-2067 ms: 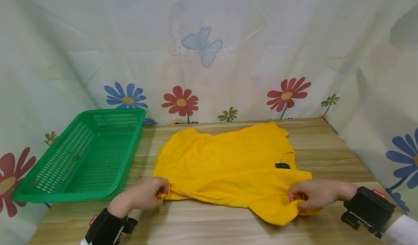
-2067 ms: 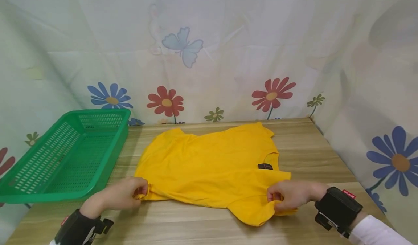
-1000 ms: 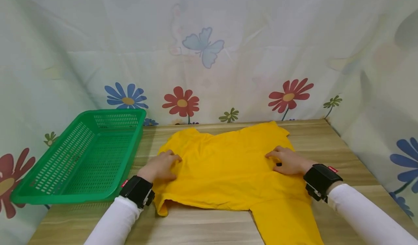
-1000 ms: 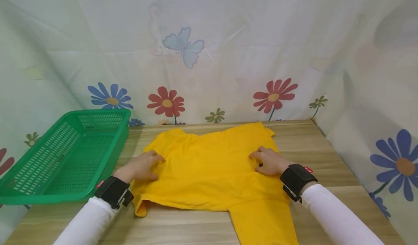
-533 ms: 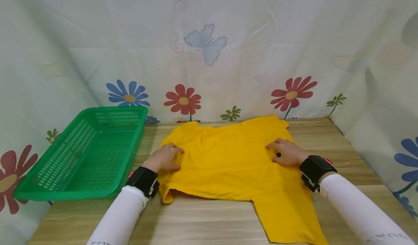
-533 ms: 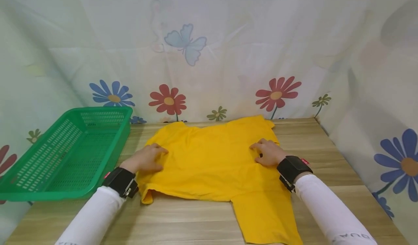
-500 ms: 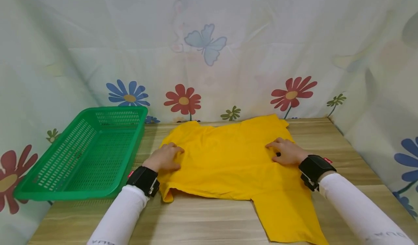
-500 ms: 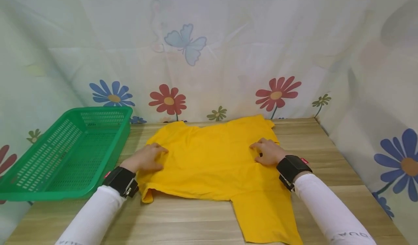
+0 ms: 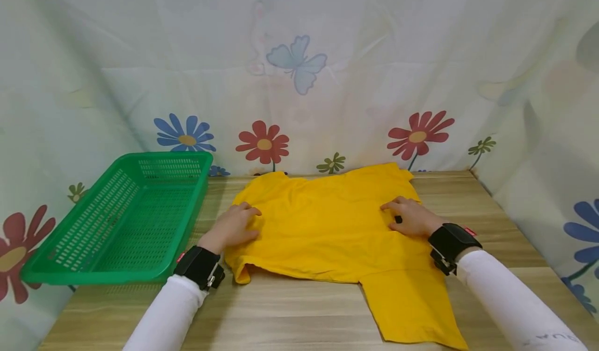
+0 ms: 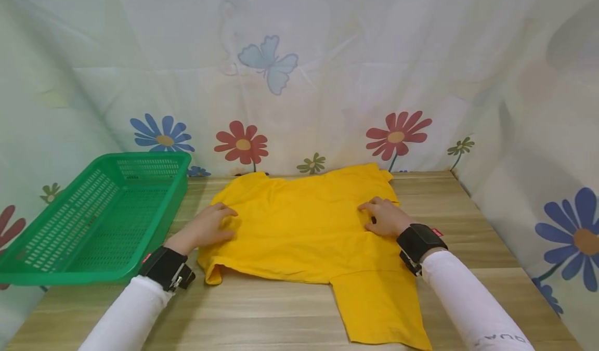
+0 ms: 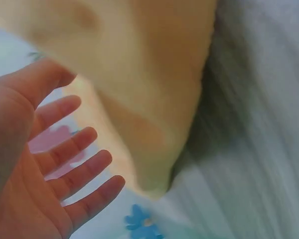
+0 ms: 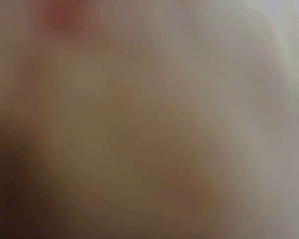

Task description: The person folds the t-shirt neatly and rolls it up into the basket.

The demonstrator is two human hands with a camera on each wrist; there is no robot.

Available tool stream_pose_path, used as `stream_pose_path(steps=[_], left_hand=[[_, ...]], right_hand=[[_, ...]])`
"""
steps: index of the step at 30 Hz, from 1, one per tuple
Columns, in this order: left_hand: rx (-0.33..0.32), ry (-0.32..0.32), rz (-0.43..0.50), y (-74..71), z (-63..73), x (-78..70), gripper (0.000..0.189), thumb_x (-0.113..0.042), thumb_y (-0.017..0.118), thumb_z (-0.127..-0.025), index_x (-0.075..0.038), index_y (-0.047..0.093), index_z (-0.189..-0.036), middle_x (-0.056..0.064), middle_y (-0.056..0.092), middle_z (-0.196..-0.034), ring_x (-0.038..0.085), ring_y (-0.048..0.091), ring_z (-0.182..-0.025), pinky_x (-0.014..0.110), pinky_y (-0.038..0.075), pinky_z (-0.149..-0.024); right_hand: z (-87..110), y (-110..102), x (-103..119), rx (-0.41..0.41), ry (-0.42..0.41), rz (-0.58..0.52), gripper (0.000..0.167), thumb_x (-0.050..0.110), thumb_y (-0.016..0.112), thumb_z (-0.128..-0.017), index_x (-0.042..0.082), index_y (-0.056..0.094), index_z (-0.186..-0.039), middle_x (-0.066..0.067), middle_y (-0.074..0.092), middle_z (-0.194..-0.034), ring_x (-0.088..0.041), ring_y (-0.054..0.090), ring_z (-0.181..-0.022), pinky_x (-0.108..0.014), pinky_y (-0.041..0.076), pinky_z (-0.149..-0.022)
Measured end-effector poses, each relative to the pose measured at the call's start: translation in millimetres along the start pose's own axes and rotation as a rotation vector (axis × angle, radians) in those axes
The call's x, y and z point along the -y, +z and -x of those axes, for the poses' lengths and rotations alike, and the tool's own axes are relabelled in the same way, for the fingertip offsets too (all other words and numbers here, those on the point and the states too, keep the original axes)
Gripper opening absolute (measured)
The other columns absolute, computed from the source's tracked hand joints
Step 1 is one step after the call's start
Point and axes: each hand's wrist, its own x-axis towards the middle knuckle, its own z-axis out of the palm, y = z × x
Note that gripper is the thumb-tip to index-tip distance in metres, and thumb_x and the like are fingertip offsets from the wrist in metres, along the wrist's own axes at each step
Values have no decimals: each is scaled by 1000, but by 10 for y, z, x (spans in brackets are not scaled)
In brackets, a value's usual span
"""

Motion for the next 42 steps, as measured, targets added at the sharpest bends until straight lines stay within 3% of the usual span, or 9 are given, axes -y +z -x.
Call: stream_pose_path(steps=[3, 9, 13, 16, 24, 33, 38, 42], left_hand=[[-75, 11, -18, -63, 181, -71, 39, -27, 73, -82, -9, 63, -116, 11, 58, -109, 29, 54, -95, 43, 48, -89], [-201, 17, -34, -178, 646, -161, 30, -22, 76, -77, -9, 65, -101, 6, 58, -91, 19, 54, -75, 32, 48, -66], [-258, -17, -37, -169, 941, -149, 27, -19, 79, -73, -10, 65, -94, 4, 59, -88, 19, 56, -73, 33, 47, -61], [-287, -24, -35, -89, 1069, -113, 26, -17, 80, -70, -11, 66, -91, 2, 58, -85, 18, 57, -72, 33, 47, -59], [-348, 75, -33, 193, 1057, -128, 39, -14, 84, -65, -8, 67, -100, 5, 59, -92, 21, 58, -80, 35, 50, -68], [-298, 95, -35, 267, 1024, -240, 42, -17, 84, -63, -11, 67, -100, 1, 56, -90, 19, 54, -81, 33, 48, -65], [-270, 152, -39, 313, 972, -228, 37, -17, 83, -63, -12, 66, -95, -2, 53, -84, 15, 48, -74, 31, 43, -67], [-236, 153, -25, 304, 927, -234, 30, -14, 82, -66, -11, 63, -89, -2, 48, -79, 14, 43, -69, 27, 38, -62]], right_hand=[[117, -48, 61, -52, -49, 8, 44, 15, 70, -83, 2, 58, -123, -20, 54, -114, -35, 51, -99, -54, 44, -90], [481, -154, 299, -137, -167, 87, 43, 13, 78, -76, 8, 63, -116, -10, 58, -108, -24, 53, -95, -44, 50, -85], [794, -154, 451, -129, -241, 111, 43, 14, 80, -73, 12, 65, -113, -4, 59, -108, -18, 55, -93, -39, 52, -81], [1014, -119, 497, -100, -271, 86, 42, 13, 79, -74, 15, 64, -113, 0, 57, -108, -14, 53, -92, -36, 52, -78], [1355, 141, 486, -101, -332, 94, 45, 21, 80, -73, 21, 63, -114, 5, 55, -111, -12, 52, -95, -37, 53, -78], [1558, 273, 478, -17, -329, 31, 46, 27, 76, -77, 28, 59, -119, 7, 53, -114, -7, 50, -95, -30, 52, -77], [1593, 330, 485, -22, -366, 26, 46, 26, 75, -77, 28, 58, -119, 8, 51, -113, -4, 47, -94, -26, 51, -75], [1577, 360, 494, -36, -380, 2, 42, 19, 76, -75, 28, 58, -113, 12, 48, -105, 0, 44, -88, -22, 47, -69]])
